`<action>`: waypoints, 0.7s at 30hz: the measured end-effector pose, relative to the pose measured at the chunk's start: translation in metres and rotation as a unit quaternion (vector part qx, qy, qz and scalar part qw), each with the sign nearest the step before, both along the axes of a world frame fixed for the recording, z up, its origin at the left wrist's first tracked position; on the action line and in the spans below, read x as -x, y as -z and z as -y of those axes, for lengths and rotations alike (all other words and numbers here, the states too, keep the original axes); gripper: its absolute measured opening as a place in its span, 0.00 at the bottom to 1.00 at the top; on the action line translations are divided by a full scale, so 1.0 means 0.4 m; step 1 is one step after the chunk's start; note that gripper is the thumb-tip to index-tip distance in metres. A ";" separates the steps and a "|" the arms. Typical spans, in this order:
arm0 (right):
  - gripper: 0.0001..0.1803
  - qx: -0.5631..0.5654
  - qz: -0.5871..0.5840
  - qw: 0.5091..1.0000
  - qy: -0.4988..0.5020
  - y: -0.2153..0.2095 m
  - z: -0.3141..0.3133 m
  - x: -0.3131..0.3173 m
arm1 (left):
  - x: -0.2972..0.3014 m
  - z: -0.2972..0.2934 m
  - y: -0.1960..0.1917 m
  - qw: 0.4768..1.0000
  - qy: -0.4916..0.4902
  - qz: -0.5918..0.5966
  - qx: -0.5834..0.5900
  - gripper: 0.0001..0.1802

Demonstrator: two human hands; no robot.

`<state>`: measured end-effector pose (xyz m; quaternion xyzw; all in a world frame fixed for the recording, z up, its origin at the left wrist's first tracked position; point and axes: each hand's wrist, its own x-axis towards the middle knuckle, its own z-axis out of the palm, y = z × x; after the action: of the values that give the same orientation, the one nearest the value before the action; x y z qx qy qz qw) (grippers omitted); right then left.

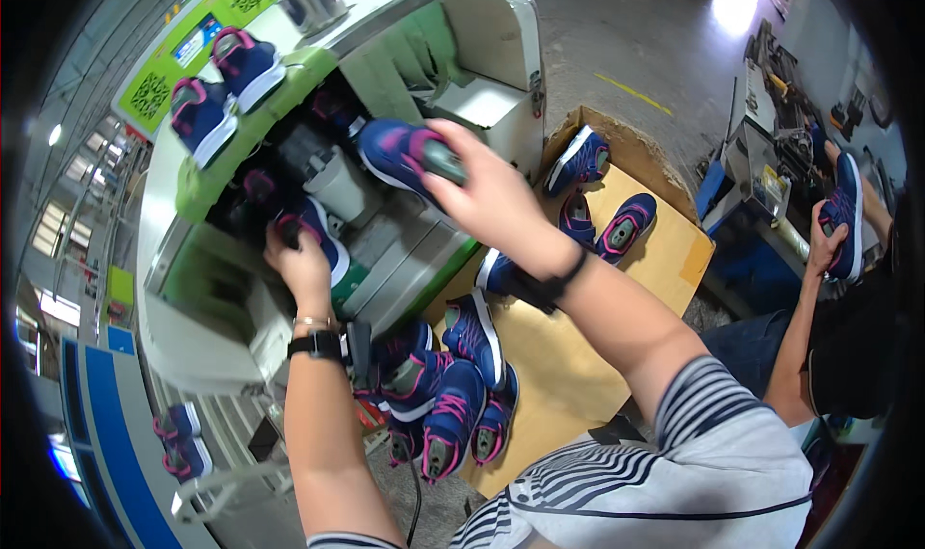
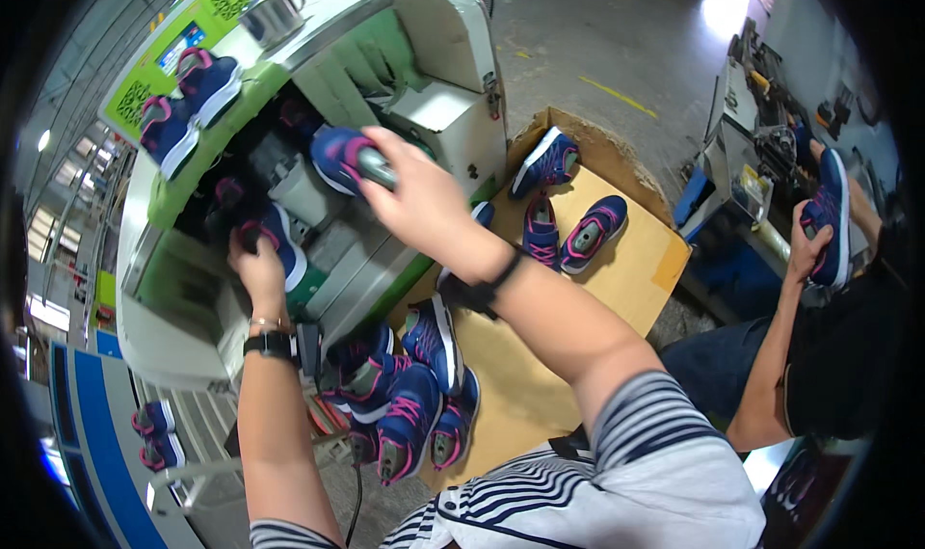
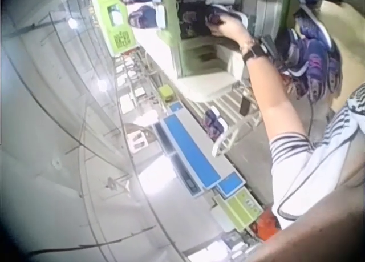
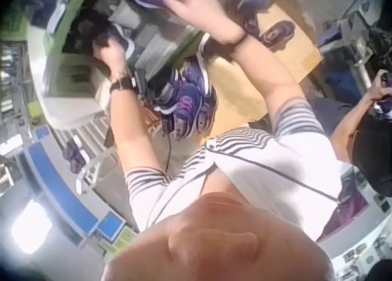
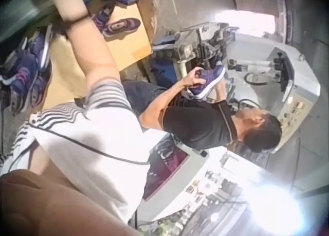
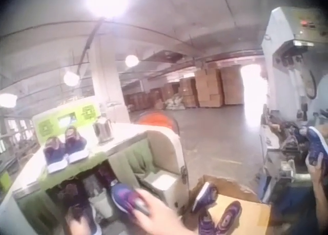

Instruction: Manually placing shoes into and removing them from a heat-setting or drying machine on an assembly line.

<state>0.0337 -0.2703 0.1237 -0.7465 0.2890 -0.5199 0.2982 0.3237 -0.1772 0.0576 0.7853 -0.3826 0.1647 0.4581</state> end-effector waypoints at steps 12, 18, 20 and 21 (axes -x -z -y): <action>0.41 -0.017 -0.090 0.977 0.195 0.283 0.128 0.069 | -0.081 -0.001 -0.032 0.952 0.169 -0.254 0.027 0.37; 0.51 -0.361 0.034 0.853 0.377 0.584 0.117 0.452 | -0.126 0.005 -0.057 0.969 0.086 -0.230 -0.027 0.37; 0.51 -0.403 0.085 0.851 0.325 0.614 0.111 0.490 | -0.090 0.016 -0.094 0.961 0.087 -0.261 -0.028 0.38; 0.50 -0.428 0.097 0.848 0.297 0.597 0.069 0.517 | -0.025 0.028 -0.096 0.980 -0.036 -0.167 -0.098 0.37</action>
<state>-0.1733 -0.2978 -0.1151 -0.3689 0.6607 -0.4779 0.4460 0.3336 -0.1886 0.0959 0.8560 -0.2863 0.0099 0.4304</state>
